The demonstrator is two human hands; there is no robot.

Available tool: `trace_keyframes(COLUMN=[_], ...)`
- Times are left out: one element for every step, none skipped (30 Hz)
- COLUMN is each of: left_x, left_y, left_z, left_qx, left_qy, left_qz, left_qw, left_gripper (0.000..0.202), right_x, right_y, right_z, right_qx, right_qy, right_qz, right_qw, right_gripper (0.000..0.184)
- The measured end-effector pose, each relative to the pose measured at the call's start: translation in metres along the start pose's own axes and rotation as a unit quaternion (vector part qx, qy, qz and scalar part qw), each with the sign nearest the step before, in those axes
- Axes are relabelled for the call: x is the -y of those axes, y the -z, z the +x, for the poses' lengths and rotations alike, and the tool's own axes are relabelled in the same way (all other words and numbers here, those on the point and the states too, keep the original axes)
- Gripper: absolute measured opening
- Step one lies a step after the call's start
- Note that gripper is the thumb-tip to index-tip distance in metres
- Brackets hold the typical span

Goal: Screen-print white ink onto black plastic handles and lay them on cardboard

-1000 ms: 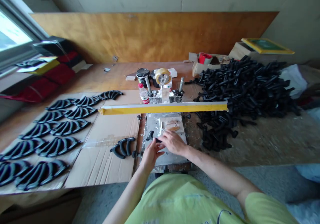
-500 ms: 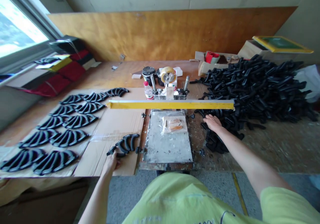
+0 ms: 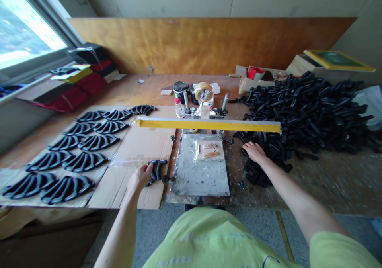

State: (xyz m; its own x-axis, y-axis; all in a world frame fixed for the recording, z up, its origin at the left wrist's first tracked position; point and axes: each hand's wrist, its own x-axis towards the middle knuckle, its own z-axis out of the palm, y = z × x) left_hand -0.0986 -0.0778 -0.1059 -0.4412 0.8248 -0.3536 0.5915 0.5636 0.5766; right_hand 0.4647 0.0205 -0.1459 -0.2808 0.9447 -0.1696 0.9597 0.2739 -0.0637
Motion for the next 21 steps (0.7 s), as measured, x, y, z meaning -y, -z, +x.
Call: trace_keyframes(left_x=[-0.006, -0.012, -0.019, -0.028, -0.039, -0.052, -0.068, -0.085, -0.104, -0.123, -0.142, -0.159, -0.175, -0.188, -0.197, -0.205, -0.209, -0.212, -0.213, -0.214, -0.214], left_y=[-0.002, -0.004, -0.005, -0.005, -0.005, -0.004, -0.003, -0.001, 0.002, 0.005, 0.008, 0.011, 0.014, 0.016, 0.018, 0.018, 0.018, 0.017, 0.015, 0.014, 0.012], left_z=[-0.002, -0.004, -0.005, -0.007, -0.008, -0.010, -0.013, -0.015, -0.019, -0.022, -0.025, -0.028, -0.031, -0.033, -0.034, -0.035, -0.036, -0.036, -0.037, -0.038, -0.038], left_qx=[0.003, 0.005, 0.007, 0.005, 0.003, 0.000, -0.003, -0.004, -0.006, -0.007, -0.007, -0.008, -0.009, -0.012, -0.015, -0.018, -0.022, -0.023, -0.022, -0.021, -0.018], left_qy=[-0.007, -0.013, -0.018, -0.024, -0.032, -0.044, -0.059, -0.080, -0.104, -0.130, -0.156, -0.179, -0.198, -0.213, -0.224, -0.234, -0.240, -0.244, -0.246, -0.247, -0.247], left_qz=[-0.007, -0.017, -0.031, -0.055, -0.084, -0.118, -0.156, -0.197, -0.240, -0.282, -0.321, -0.356, -0.385, -0.408, -0.426, -0.437, -0.445, -0.450, -0.454, -0.459, -0.462], left_qw=[1.000, 1.000, 0.999, 0.998, 0.996, 0.992, 0.986, 0.977, 0.965, 0.951, 0.934, 0.917, 0.902, 0.888, 0.877, 0.868, 0.862, 0.858, 0.856, 0.853, 0.851], left_gripper=[0.038, 0.038, 0.038, 0.039, 0.040, 0.040, 0.041, 0.041, 0.040, 0.039, 0.037, 0.035, 0.032, 0.030, 0.028, 0.027, 0.027, 0.027, 0.026, 0.027, 0.027], right_x=[-0.001, -0.001, 0.001, 0.006, 0.013, 0.024, 0.038, 0.055, 0.073, 0.091, 0.109, 0.126, 0.140, 0.152, 0.162, 0.168, 0.173, 0.176, 0.177, 0.179, 0.180], right_y=[0.000, 0.001, 0.004, 0.008, 0.014, 0.020, 0.026, 0.032, 0.037, 0.041, 0.043, 0.042, 0.040, 0.037, 0.033, 0.029, 0.025, 0.022, 0.020, 0.019, 0.019], right_z=[-0.003, -0.005, -0.005, -0.005, -0.004, -0.001, 0.003, 0.008, 0.014, 0.020, 0.026, 0.031, 0.036, 0.039, 0.041, 0.042, 0.042, 0.040, 0.039, 0.037, 0.035], right_qx=[-0.028, -0.058, -0.087, -0.116, -0.145, -0.173, -0.198, -0.217, -0.230, -0.234, -0.231, -0.221, -0.205, -0.190, -0.178, -0.170, -0.167, -0.166, -0.166, -0.165, -0.162], right_qy=[0.000, -0.011, -0.029, -0.048, -0.058, -0.054, -0.036, -0.009, 0.024, 0.060, 0.097, 0.132, 0.166, 0.193, 0.213, 0.227, 0.235, 0.238, 0.239, 0.239, 0.236], right_qz=[0.009, 0.022, 0.039, 0.060, 0.084, 0.110, 0.138, 0.166, 0.192, 0.214, 0.229, 0.237, 0.240, 0.239, 0.235, 0.232, 0.229, 0.228, 0.227, 0.223, 0.217], right_qw=[1.000, 0.998, 0.995, 0.990, 0.984, 0.977, 0.970, 0.962, 0.954, 0.947, 0.941, 0.937, 0.934, 0.933, 0.931, 0.930, 0.930, 0.929, 0.929, 0.931, 0.933], right_gripper=[0.041, 0.038, 0.034, 0.029, 0.024, 0.021, 0.020, 0.019, 0.018, 0.016, 0.012, 0.008, 0.007, 0.010, 0.015, 0.020, 0.025, 0.029, 0.030, 0.031, 0.031])
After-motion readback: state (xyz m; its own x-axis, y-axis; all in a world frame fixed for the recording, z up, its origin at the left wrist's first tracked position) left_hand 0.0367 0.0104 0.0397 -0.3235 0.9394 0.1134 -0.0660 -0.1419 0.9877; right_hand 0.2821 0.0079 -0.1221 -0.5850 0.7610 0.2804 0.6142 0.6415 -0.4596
